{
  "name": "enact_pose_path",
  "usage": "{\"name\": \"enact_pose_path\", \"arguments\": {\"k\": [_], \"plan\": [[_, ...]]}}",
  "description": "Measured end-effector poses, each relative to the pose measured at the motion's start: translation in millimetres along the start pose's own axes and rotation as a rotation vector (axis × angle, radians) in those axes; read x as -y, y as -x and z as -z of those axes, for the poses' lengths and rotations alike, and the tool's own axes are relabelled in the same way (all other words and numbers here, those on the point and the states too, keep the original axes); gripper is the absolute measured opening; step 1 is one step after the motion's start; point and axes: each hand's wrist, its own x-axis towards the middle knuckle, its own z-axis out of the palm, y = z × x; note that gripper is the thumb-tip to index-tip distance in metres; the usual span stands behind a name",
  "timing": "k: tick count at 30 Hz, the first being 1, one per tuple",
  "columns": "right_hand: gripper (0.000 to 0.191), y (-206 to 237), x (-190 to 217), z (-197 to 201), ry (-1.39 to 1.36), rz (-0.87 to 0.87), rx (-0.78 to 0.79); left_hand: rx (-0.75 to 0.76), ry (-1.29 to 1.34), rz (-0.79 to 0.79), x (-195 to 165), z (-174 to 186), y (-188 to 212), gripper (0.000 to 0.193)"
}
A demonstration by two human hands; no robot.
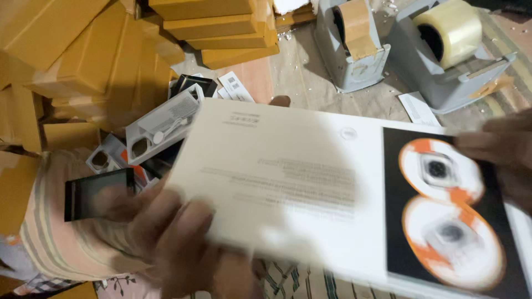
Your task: The person assembles a smartwatch kit by placing the watch, charging cable, and strap into a white tray, then closes the box and seals it with clear tape. The person handles multiple packaging components and uses a tape dispenser to seal the finished package.
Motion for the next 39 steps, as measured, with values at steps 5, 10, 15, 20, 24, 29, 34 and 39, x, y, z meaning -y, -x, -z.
{"name": "enact_pose_path", "arguments": {"k": [5,10,15,20,24,29,34,39], "plan": [[0.038,-70,28,-16,0.071,-0.130,-0.031,0.251,0.017,0.180,-15,-8,-6,0.056],[0.037,-39,33,-8,0.086,-0.124,0.081,0.385,-0.005,0.335,-67,-14,3,0.069],[0.037,-13,1,6,0.107,-0.143,0.144,0.411,-0.002,0.399,-76,-30,8,0.074],[0.038,-34,7,0,0.029,-0.366,0.050,0.763,0.470,0.770,-113,-70,24,0.107],[0.043,-34,-48,-23,0.143,-0.741,0.082,1.556,0.856,0.950,-132,-78,50,0.134],[0.027,18,-109,-12,0.598,-0.505,0.151,1.607,0.966,0.928,-148,-88,74,0.129],[0.033,40,-119,-3,1.121,-0.097,0.117,1.383,0.857,1.024,-152,-62,70,0.131],[0.017,44,-123,6,0.916,-0.463,0.082,1.062,1.018,1.274,-159,-38,54,0.083]]}}
